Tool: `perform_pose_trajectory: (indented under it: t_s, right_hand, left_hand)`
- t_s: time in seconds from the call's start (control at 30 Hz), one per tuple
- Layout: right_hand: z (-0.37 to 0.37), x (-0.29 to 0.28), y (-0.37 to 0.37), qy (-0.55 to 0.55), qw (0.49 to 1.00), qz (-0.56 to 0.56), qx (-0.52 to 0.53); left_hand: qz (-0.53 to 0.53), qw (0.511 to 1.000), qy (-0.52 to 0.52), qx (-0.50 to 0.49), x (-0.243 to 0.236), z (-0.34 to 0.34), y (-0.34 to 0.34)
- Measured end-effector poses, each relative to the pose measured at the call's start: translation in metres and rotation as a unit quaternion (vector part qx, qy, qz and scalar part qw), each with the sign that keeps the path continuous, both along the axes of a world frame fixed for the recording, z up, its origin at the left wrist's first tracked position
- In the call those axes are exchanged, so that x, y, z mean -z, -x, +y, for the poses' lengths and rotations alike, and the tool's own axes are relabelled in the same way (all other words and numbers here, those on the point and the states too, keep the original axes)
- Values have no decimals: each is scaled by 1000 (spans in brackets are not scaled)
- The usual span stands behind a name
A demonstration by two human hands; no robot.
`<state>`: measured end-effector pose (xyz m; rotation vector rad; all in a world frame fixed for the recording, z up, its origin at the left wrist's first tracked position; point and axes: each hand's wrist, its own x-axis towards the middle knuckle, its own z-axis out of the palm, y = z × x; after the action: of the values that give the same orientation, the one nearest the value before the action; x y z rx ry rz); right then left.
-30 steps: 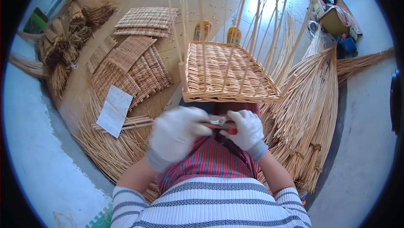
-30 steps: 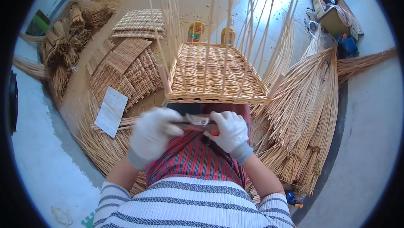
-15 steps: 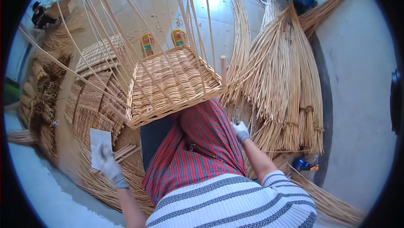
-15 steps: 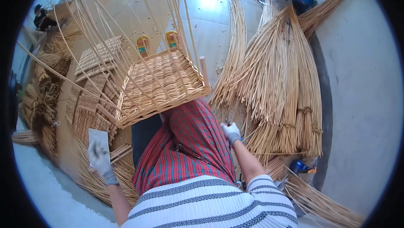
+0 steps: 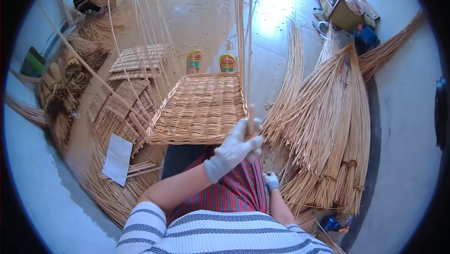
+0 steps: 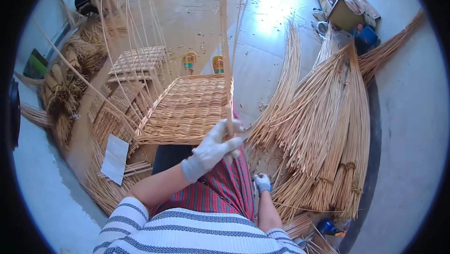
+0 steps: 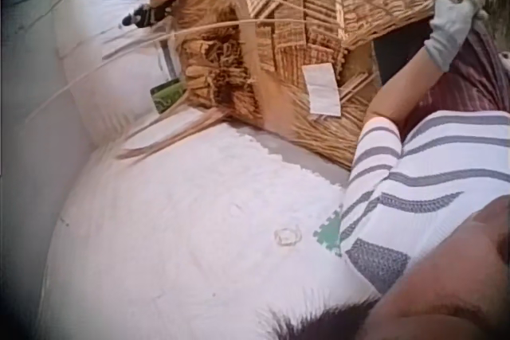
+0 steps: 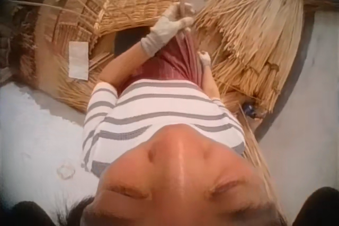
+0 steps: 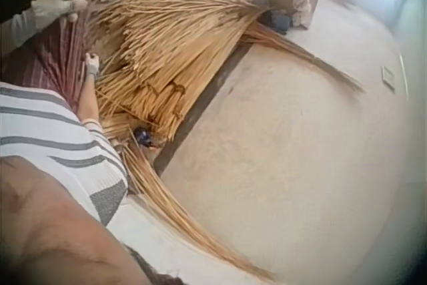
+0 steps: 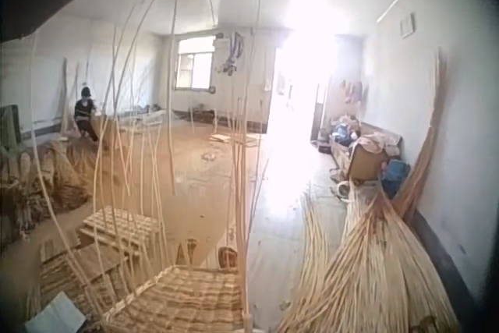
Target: Weaving a wicker basket or structure using strands of straw-like material, including cutting and measuring.
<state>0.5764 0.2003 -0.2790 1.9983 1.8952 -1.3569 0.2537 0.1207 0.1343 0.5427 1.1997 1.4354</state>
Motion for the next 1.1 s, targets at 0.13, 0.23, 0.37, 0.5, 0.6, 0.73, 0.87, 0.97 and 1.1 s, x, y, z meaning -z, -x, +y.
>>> perform_pose_trajectory:
  t_s: [0.13,0.23,0.37,0.5,0.6,0.73,0.87,0.97,1.1]
  right_hand:
    - [51,-30,16,-128,971,201,27]
    - [101,-128,93,-187,944,269,47]
    - [150,-232,181,-269,806,520,87]
    - [135,-284,208,-80,834,545,-39]
    - [102,-261,188,-115,833,541,-2]
    - [56,-286,153,-65,832,550,-45]
    - [56,-294,170,-133,826,547,33]
    - [52,-286,168,-156,801,578,31]
    - [74,-269,165,-239,816,526,-8]
  left_hand:
    - [72,994,76,-3,-28,-87,15]
    - [104,987,79,-98,-31,-175,50]
    - [97,917,115,-368,0,-257,91]
    - [215,869,133,-426,55,-282,144]
    - [234,869,103,-424,95,-293,185]
    - [47,901,-16,-430,86,-279,174]
    - [81,907,-26,-412,109,-271,209]
    - [104,906,-39,-408,133,-253,214]
    - [58,924,-106,-364,181,-231,248]
